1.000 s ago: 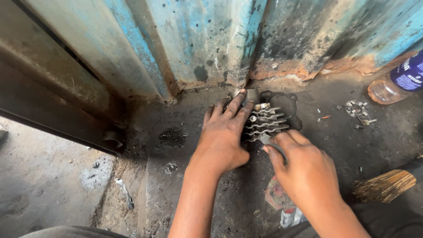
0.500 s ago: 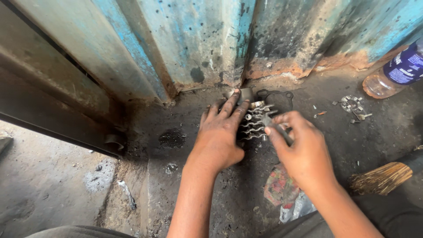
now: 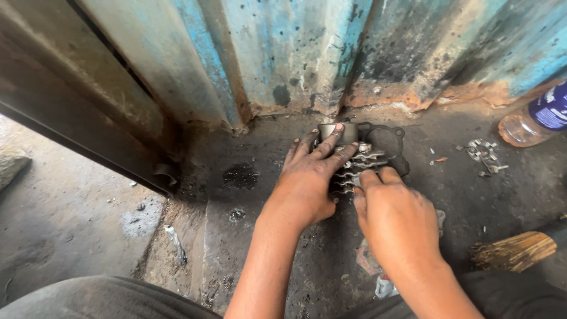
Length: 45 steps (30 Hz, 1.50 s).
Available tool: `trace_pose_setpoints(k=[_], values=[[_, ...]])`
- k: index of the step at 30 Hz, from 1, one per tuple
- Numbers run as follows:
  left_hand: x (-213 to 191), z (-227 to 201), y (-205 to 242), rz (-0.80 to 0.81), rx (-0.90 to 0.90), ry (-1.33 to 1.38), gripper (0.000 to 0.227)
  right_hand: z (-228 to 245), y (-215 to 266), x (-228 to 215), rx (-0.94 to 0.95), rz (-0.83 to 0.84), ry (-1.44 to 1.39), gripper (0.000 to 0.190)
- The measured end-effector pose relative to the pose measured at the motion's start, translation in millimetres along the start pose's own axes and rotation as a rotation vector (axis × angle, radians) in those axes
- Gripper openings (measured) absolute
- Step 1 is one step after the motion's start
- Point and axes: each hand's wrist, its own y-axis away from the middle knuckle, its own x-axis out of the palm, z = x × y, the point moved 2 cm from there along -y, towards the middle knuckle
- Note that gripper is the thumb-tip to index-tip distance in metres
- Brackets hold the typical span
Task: The person scrubs a metal engine cylinder head with a brush and a rag while sitting on the floor. They repeatedly scrub the fins and the intake port, occasionally wiping the surface with a cloth to remove debris.
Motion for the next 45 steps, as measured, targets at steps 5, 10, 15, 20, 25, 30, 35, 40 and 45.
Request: trace_pose_setpoints(k=[5, 10, 15, 20, 25, 30, 35, 40, 45], values=[[1.6, 3.2, -3.3, 0.021, 0.008, 0.008, 0.101, -40.6, -11.1, 22.1, 0.166, 0.209, -0.551, 0.024], [2.2, 5.1, -6.5, 0.047, -0.006, -0.004, 0.102, -70.4, -14.1, 37.2, 0.071, 0.222, -1.02, 0.026], [2.8, 5.1, -7.9, 0.044, -0.018, 0.0, 0.1, -49.8, -7.8, 25.7, 0.089, 0.036, -0.471, 0.025], [3.6, 4.0, -6.0, 0.023, -0.009, -0.013, 0.091, -7.4, -2.4, 23.4, -0.094, -0.053, -0.371, 0.021], [-0.6, 3.0, -8.4, 0.052, -0.037, -0.05, 0.105, -26.7, -5.1, 10.6, 0.335, 0.157, -0.479, 0.027], [-1.3, 3.6, -9.0, 0.062, -0.046, -0.029, 0.102, -42.3, -0.2, 5.8, 0.204, -0.071, -0.42, 0.028], [-2.7, 2.5, -6.8, 0.041, -0.029, -0.017, 0.103, -29.1, 3.2, 12.7, 0.045, -0.16, -0.39, 0.028], [-6.9, 0.5, -9.1, 0.052, -0.041, -0.009, 0.103, -40.2, 3.4, -3.8, -0.05, -0.322, -0.381, 0.024], [-6.5, 1.4, -9.8, 0.054, -0.029, -0.022, 0.1, -44.2, -7.0, 4.8, 0.086, -0.203, -0.332, 0.026]])
